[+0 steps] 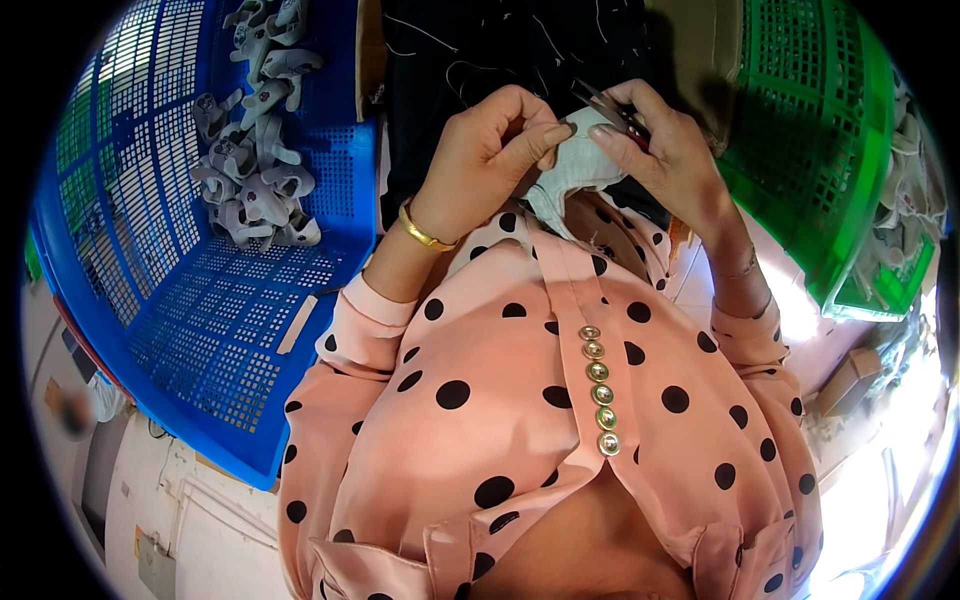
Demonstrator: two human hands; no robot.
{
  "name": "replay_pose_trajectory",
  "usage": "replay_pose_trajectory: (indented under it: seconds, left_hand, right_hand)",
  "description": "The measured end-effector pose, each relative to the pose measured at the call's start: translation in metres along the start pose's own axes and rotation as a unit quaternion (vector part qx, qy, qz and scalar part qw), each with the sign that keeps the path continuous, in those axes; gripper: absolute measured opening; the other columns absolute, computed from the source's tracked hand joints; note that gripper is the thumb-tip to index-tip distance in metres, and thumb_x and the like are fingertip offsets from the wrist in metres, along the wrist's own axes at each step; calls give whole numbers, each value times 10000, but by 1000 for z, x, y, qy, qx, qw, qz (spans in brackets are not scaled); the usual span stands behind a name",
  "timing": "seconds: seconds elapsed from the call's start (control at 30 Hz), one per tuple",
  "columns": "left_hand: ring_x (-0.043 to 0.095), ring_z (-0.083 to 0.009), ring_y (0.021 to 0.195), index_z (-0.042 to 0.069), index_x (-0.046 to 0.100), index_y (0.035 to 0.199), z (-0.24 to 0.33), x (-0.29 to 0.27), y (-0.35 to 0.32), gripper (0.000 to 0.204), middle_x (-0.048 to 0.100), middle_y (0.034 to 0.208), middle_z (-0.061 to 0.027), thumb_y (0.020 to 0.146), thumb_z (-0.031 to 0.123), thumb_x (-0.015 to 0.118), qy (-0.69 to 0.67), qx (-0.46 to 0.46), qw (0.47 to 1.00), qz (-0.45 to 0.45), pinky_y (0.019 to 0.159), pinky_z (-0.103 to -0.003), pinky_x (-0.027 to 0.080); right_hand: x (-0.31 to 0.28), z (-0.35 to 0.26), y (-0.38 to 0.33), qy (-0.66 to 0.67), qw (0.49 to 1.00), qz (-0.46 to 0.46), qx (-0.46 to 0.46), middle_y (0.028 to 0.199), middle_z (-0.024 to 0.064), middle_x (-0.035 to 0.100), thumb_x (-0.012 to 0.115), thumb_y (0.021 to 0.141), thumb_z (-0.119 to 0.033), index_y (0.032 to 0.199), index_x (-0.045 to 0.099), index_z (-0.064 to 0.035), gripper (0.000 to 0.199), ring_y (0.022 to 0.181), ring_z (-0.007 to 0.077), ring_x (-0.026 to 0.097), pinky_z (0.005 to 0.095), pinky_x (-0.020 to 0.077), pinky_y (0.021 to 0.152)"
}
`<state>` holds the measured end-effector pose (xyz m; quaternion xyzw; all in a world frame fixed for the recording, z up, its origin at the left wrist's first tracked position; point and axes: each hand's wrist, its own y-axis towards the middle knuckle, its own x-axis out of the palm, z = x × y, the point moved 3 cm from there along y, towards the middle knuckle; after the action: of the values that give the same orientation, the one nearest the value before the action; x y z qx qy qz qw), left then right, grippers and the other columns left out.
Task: The person sits on the floor and uses scissors to trim loose threads and excess fabric from small, light-colored fabric items. They handle the items one at a time, turning them over to access different edges, and place the trimmed pieces into a nearby blue basket.
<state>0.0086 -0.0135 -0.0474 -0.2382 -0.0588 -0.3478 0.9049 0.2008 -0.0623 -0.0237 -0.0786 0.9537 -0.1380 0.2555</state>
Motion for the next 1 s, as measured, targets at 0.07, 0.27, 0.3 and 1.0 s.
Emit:
replay_pose_trajectory:
  seconds: [0.07,0.27,0.3,1.0]
  left_hand:
    - [574,-58,671,17,629,904,2,-5,2,110,653,794,-2,905,120,669,142,35,989,-1,633,-195,477]
    - [585,-90,673,53,714,906,24,-17,-5,87,661,764,-22,842,111,711,420,184,888,-35,620,-219,483]
    - [595,-95,694,51,714,907,27,-17,-5,89,661,766,-26,841,110,711,462,211,860,-47,630,-222,488]
    - [391,-22,594,51,574,713,14,-9,16,336,440,655,54,969,267,597,292,64,951,-81,528,-193,342]
  right_hand:
    - [0,-2,1,-13,1000,-4,-7,737,153,636,687,891,-290,1068,540,5,374,633,188,619,290,496,593]
    - [2,-4,-1,-18,1000,-1,-12,736,152,637,683,893,-304,1061,542,5,379,629,186,620,296,487,576]
    - [3,-3,-1,-13,1000,1,-8,730,149,632,681,894,-308,1060,543,5,381,626,178,614,292,486,575]
    - [6,13,-8,-17,999,49,-17,743,123,618,669,906,-321,1076,528,-12,379,642,170,584,284,472,587]
